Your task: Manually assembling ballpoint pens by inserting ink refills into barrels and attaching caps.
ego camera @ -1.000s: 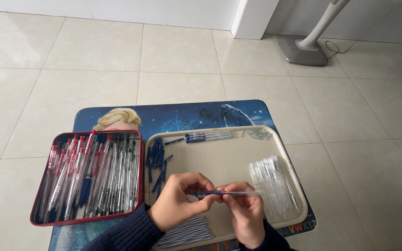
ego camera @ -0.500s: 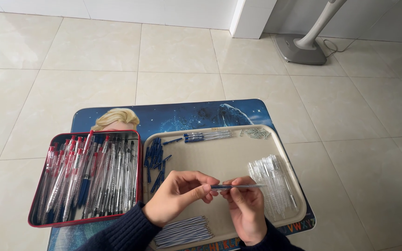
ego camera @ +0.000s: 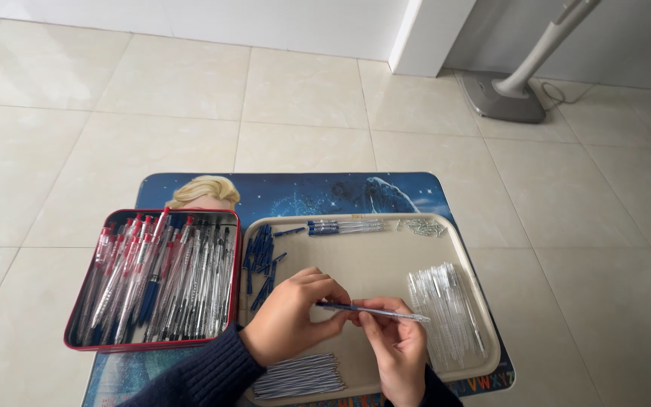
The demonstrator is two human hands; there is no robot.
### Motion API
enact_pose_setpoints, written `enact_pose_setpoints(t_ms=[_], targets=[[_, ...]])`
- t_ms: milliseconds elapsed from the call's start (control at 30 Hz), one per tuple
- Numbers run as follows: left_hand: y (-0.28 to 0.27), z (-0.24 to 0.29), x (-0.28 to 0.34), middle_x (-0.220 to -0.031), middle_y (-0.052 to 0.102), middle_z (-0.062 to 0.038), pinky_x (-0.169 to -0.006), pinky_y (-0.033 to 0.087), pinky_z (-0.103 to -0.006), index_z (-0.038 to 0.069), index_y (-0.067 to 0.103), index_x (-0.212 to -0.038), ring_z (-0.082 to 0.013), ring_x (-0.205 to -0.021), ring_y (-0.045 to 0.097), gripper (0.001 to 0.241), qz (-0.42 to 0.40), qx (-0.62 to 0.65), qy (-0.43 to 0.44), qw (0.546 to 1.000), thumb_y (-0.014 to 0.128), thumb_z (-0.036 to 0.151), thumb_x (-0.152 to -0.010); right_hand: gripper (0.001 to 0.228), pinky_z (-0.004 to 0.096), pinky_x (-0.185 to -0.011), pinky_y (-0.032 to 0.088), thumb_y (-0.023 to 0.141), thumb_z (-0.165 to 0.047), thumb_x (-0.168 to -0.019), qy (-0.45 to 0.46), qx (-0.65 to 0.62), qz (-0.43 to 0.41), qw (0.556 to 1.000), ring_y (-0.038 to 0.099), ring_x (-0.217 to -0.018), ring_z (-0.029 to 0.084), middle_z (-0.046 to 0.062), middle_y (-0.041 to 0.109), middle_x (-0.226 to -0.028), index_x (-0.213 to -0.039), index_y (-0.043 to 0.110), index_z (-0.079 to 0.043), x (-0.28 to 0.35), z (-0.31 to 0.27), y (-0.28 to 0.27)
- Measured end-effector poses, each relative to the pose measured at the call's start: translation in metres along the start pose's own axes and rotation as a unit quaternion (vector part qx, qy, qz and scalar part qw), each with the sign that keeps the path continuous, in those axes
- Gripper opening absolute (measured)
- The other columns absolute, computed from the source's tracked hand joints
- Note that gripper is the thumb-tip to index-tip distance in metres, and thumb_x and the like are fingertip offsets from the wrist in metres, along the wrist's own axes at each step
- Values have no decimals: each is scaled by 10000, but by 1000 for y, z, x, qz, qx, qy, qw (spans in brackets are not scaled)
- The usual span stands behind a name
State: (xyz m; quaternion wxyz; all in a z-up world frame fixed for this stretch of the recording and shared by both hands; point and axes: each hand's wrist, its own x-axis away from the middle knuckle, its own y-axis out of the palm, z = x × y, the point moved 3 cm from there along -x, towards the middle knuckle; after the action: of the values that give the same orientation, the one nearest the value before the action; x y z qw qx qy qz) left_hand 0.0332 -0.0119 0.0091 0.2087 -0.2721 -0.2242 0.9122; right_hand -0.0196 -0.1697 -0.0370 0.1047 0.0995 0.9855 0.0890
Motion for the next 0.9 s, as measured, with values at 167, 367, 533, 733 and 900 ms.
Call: enact_pose_setpoints(t_ms=[167, 367, 533, 733, 900], targets=[[5, -20, -22, -742, 626, -71, -604, 438, -369, 64, 628, -763, -250, -706, 526, 134, -12, -202, 37, 979, 620, 138, -874, 450, 364, -851, 554, 655, 1, -764, 143, -66, 47, 986, 713, -912, 319, 248, 691, -1066, -1199, 549, 41, -7, 4, -1], [18, -49, -62, -772, 514, -95, -513, 449, -401, 35, 635, -724, -278, -660, 528, 158, 18, -328, -85, 941, 649, 106, -864, 372, 406, -806, 552, 633, -8, -783, 204, -84, 32, 975, 687, -826, 332, 234, 672, -1010, -1146, 584, 55, -4, 18, -8], [37, -84, -75, -754, 512, -101, -490, 452, -408, 74, 557, -672, -292, -575, 523, 208, -45, -341, -186, 920, 525, -69, -820, 331, 395, -715, 545, 621, 2, -793, 198, -69, 11, 978, 659, -744, 311, 222, 666, -941, -1118, 592, 53, -2, 25, -14], [29, -74, -74, -822, 633, -78, -678, 484, -388, 107, 559, -902, -268, -708, 631, 131, -71, -448, -189, 871, 552, -10, -843, 305, 381, -652, 509, 593, 30, -808, 196, -96, 32, 975, 613, -691, 294, 217, 641, -910, -1110, 588, 73, 0, 31, -19], [21, -55, -49, -594, 623, -72, -470, 469, -388, 127, 630, -581, -268, -521, 588, 180, -131, -339, -128, 923, 641, 103, -758, 267, 388, -632, 496, 580, 17, -829, 189, -113, 41, 975, 587, -669, 292, 193, 617, -883, -1093, 584, 51, 1, 25, -18]])
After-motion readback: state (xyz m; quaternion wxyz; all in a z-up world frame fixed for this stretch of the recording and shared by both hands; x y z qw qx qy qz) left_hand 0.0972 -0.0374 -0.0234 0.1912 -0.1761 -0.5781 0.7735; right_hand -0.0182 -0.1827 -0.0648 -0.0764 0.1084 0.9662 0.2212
